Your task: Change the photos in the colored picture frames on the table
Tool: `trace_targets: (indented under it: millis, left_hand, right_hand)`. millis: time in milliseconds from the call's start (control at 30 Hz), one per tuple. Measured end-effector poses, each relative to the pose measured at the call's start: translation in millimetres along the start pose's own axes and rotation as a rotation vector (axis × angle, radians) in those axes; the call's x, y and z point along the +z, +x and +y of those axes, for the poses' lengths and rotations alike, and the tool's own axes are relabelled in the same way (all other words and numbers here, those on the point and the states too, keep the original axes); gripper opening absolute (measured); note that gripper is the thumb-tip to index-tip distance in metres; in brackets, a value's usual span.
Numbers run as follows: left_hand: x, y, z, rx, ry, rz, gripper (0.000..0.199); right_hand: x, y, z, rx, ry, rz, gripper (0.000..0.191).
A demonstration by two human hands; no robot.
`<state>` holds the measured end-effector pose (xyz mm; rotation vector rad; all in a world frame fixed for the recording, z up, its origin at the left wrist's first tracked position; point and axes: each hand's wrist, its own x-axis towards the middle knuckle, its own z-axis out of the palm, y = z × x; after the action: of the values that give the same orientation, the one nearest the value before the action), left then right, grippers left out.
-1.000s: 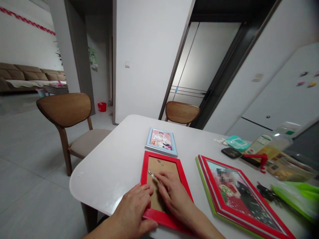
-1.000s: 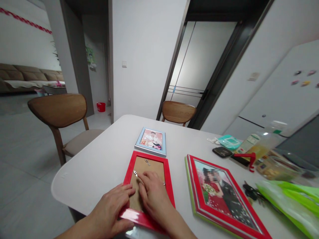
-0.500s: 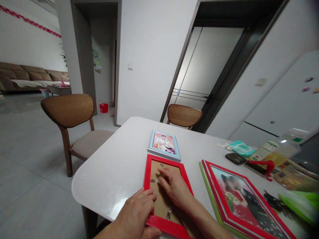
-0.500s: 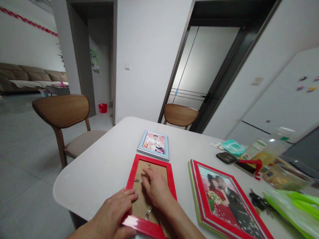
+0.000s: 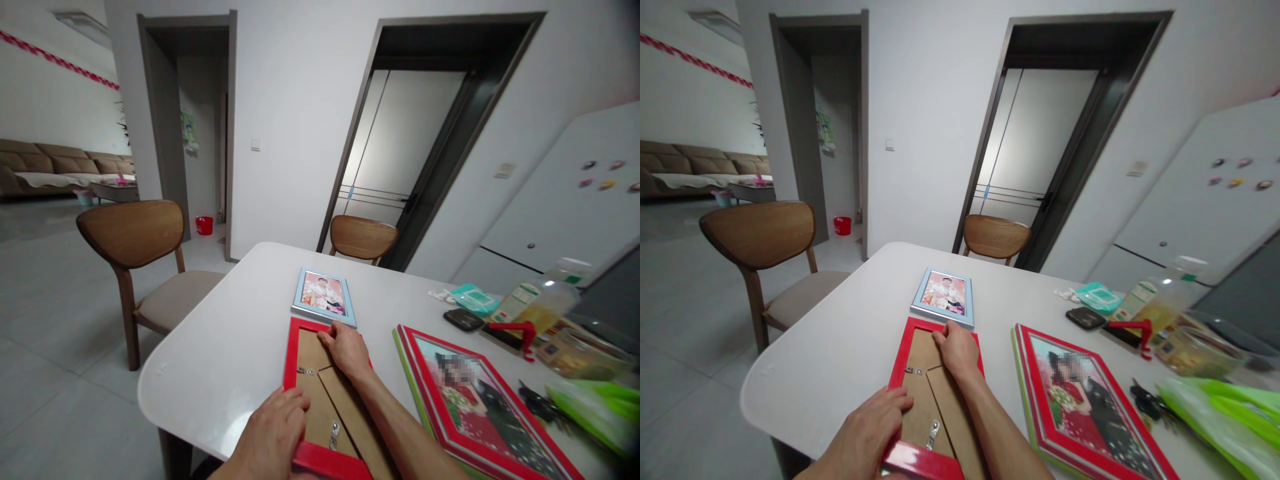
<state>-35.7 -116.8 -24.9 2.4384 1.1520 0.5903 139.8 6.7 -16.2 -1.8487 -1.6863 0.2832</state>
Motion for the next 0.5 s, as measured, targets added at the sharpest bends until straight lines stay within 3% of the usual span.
trace_targets:
  millis: [167, 267, 333, 400, 500]
  left_hand:
    - [-2.1, -1, 2, 0.045, 0.024, 0.066, 0.042]
    - [-21.5, -4, 6, 0.03, -0.03, 0.138, 0.031]
    - [-36.4, -4, 10, -0.03, -0.112, 0.207, 0.022]
    - [-45.6, -2, 16, -0.104, -0.221, 0.285, 0.013]
    - [-40.2, 3, 32, -0.16, -0.47, 0.385, 0.02]
  right_hand:
    - [-39, -15, 16, 0.004, 0.303, 0.05, 0.031]
    - [-62, -43, 34, 0.119, 0.448, 0.161, 0.043]
    - [-66, -69, 36, 0.226, 0.665, 0.18, 0.044]
    - [-59, -96, 24, 0.34, 1.063, 0.038, 0.039]
    - [-38, -126, -13, 0.493, 1.443, -0.393, 0.038]
